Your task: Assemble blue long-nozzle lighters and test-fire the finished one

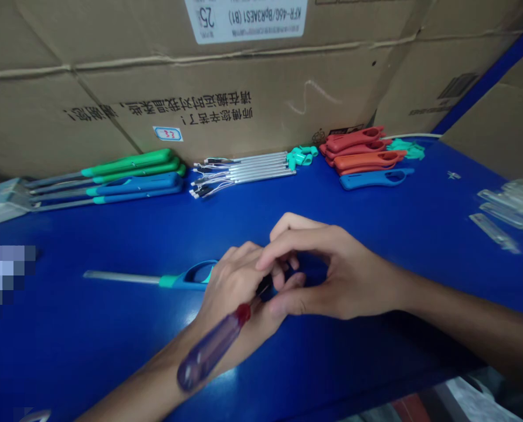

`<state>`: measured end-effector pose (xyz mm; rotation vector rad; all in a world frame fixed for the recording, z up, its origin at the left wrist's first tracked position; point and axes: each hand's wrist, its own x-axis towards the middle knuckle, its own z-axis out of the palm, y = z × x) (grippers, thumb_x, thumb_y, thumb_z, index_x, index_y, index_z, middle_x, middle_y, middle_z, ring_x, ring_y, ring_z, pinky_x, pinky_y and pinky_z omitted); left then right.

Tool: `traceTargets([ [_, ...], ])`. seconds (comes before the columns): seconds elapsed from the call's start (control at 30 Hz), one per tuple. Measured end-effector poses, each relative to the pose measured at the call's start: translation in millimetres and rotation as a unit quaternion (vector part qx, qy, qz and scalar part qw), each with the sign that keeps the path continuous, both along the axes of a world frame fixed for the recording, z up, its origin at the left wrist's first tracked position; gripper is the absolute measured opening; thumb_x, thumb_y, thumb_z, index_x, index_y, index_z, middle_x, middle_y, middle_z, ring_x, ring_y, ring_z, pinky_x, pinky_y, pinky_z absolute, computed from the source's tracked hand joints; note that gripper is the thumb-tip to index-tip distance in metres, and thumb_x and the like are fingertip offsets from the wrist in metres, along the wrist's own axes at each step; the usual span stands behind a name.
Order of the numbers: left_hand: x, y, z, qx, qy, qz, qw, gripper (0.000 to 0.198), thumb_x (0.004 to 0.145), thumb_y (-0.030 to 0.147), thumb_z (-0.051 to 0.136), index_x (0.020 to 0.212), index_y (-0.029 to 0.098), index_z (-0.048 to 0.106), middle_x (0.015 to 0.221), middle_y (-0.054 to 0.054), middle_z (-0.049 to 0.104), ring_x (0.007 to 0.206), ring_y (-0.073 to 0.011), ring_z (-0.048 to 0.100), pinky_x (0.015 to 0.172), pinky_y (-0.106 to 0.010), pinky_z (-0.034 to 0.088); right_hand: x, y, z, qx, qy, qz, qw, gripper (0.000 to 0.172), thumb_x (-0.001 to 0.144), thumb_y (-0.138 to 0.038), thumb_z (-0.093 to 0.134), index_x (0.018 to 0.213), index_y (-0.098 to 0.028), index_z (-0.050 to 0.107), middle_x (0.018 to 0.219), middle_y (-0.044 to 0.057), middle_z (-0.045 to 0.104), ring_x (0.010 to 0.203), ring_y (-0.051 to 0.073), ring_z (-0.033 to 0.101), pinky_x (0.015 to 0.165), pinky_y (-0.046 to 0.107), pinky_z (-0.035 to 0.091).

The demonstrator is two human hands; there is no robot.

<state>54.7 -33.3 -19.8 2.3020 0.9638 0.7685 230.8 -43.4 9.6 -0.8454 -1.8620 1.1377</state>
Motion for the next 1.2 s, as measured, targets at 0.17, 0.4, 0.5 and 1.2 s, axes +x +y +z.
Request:
traceTargets([
  [0.17,0.7,7.9,2.0,0.032,0.103,-0.019,0.994,0.02,0.083,0.023,0.059,0.063,0.021,0.057,0.063,0.002,0.062,0.064,-0.0182,0.056,0.061,-0.033,0.038,-11.3,-8.7,0.6,0.083,-0.024,-0.011,0.996,0.025,0.068,-0.016,0.084,0.09,-0.016,0.072,0.09,0.002,0.055,0.089,0.013,0.054,0.077,0.024,0.05],
  [0.4,1.4,-3.6,6.6,0.013,0.157,-0.008,0.988,0.012,0.073,0.012,0.055,0.069,0.022,0.059,0.069,0.0,0.064,0.068,-0.0206,0.056,0.061,-0.034,0.037,-9.8,-10.7,2.0,0.097,-0.019,0.004,0.995,0.012,0.083,-0.006,0.065,0.09,-0.015,0.069,0.082,0.001,0.062,0.079,0.01,0.059,0.072,0.021,0.049],
  [0.5,-2.0,-7.2,18.3,-0.025,0.156,-0.022,0.987,0.009,0.077,0.018,0.057,0.068,0.023,0.057,0.074,0.0,0.063,0.071,-0.0214,0.055,0.063,-0.035,0.039,-4.5,-8.4,4.5,0.09,-0.026,0.026,0.995,0.003,0.087,-0.011,0.064,0.088,-0.013,0.066,0.08,0.003,0.064,0.076,0.011,0.059,0.07,0.022,0.049],
  [1.2,-2.5,-10.3,7.4,-0.159,0.008,-0.043,0.986,0.013,0.075,0.01,0.058,0.071,0.021,0.051,0.078,0.005,0.059,0.073,-0.0125,0.058,0.065,-0.028,0.045,1.4,-5.8,6.9,0.036,-0.019,0.064,0.997,0.007,0.09,-0.012,0.062,0.087,-0.015,0.066,0.088,0.004,0.067,0.085,0.012,0.062,0.076,0.023,0.05],
])
